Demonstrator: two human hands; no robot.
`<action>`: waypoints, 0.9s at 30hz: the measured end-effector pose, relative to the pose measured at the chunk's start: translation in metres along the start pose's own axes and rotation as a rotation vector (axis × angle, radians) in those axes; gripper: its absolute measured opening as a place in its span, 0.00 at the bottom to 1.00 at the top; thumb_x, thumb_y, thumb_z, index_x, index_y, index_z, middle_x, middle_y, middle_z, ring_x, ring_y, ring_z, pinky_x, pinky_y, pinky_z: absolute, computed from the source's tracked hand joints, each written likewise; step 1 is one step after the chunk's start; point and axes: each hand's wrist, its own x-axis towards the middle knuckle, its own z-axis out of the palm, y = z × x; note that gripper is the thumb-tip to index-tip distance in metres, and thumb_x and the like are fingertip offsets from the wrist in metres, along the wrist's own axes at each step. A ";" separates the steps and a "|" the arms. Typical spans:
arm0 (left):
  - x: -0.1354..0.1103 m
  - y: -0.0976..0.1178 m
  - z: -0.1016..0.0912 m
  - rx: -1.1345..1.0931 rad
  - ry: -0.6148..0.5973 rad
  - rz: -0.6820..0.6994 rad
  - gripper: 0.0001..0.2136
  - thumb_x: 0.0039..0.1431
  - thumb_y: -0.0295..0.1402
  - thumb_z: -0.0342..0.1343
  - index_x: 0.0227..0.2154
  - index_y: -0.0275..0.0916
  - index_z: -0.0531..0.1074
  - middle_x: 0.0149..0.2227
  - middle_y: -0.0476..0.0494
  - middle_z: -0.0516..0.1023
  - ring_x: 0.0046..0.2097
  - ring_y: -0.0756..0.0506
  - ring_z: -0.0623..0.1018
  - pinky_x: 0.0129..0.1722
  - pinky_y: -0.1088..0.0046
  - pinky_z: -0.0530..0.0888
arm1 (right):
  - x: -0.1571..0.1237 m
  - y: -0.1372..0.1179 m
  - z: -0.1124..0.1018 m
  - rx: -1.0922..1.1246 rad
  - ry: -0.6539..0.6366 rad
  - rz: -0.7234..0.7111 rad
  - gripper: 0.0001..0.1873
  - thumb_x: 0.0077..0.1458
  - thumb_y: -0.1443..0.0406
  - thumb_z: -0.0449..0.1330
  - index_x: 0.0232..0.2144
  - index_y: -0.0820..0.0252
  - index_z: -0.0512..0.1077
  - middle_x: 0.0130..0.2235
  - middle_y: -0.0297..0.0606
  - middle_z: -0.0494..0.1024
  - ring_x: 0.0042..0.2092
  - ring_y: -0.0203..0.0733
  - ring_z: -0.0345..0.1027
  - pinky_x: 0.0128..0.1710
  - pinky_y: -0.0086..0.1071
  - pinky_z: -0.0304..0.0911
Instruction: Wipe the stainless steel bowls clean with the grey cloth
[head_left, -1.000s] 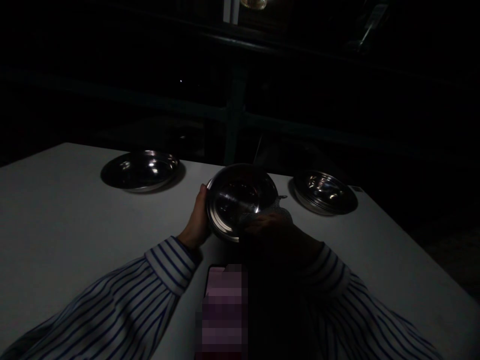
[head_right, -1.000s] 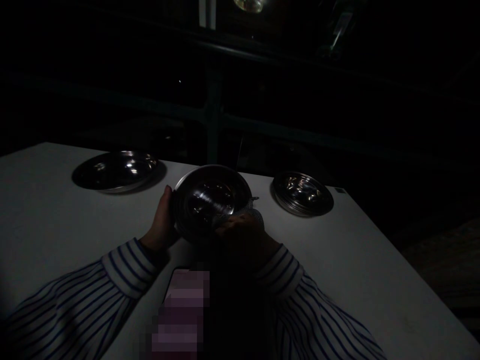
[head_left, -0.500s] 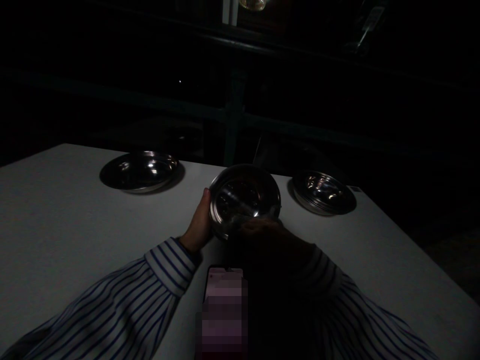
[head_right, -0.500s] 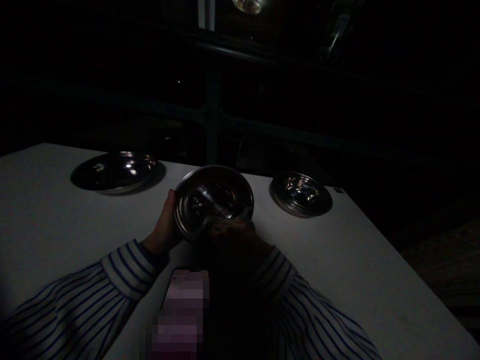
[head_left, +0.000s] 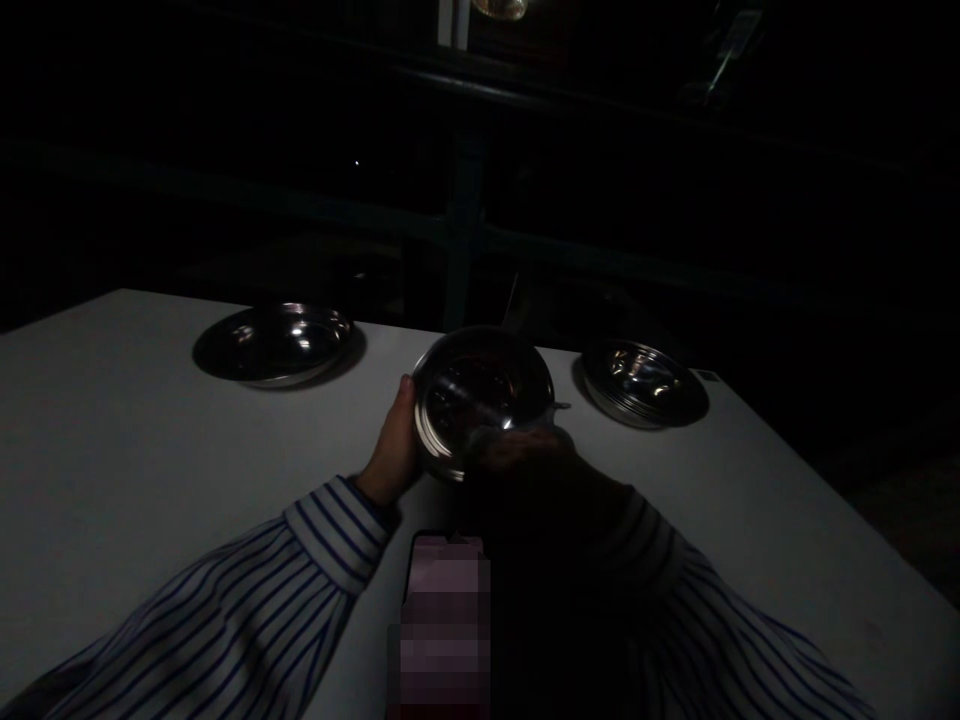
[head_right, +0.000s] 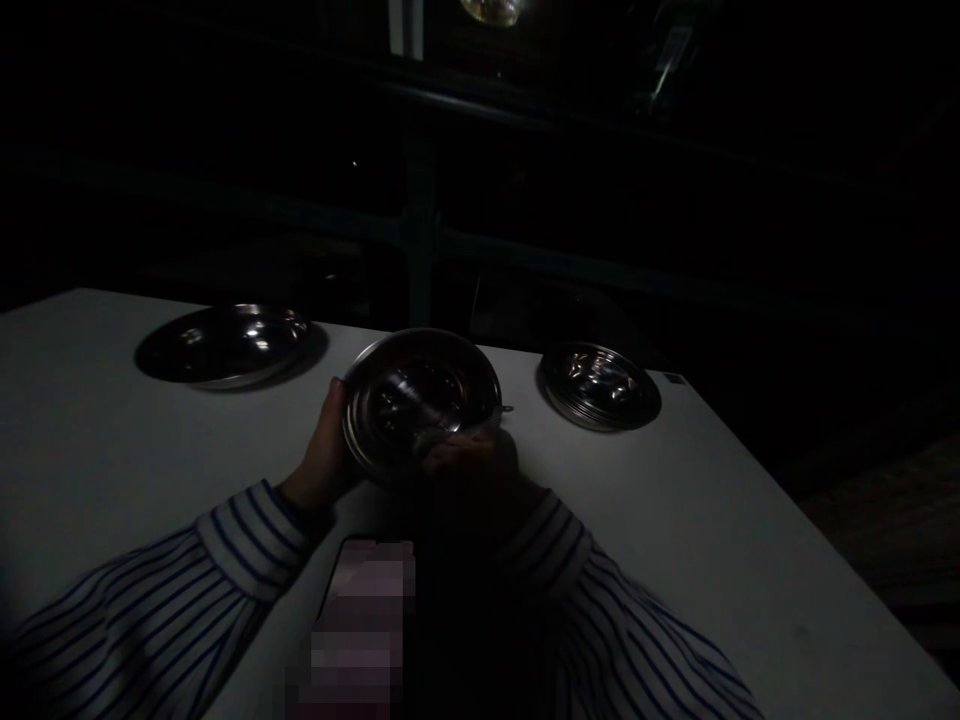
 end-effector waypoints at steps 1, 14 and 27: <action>0.000 0.000 0.000 0.002 0.002 0.004 0.25 0.51 0.54 0.46 0.39 0.40 0.75 0.42 0.42 0.79 0.54 0.38 0.69 0.56 0.59 0.60 | -0.003 0.003 -0.004 -0.026 -0.033 0.025 0.10 0.51 0.67 0.56 0.37 0.61 0.73 0.40 0.43 0.76 0.44 0.48 0.68 0.43 0.43 0.62; 0.001 0.004 -0.002 0.024 0.016 -0.004 0.24 0.52 0.53 0.47 0.39 0.39 0.75 0.40 0.42 0.79 0.53 0.38 0.70 0.55 0.59 0.61 | 0.003 0.002 0.008 0.016 0.007 -0.053 0.12 0.56 0.66 0.52 0.41 0.59 0.71 0.46 0.41 0.74 0.49 0.47 0.65 0.47 0.42 0.59; -0.005 0.009 0.007 -0.063 -0.049 -0.095 0.25 0.52 0.53 0.46 0.38 0.38 0.75 0.40 0.42 0.79 0.52 0.37 0.70 0.54 0.58 0.63 | 0.007 0.006 0.019 0.056 0.081 -0.069 0.12 0.55 0.67 0.51 0.41 0.60 0.70 0.40 0.42 0.76 0.41 0.42 0.70 0.39 0.34 0.64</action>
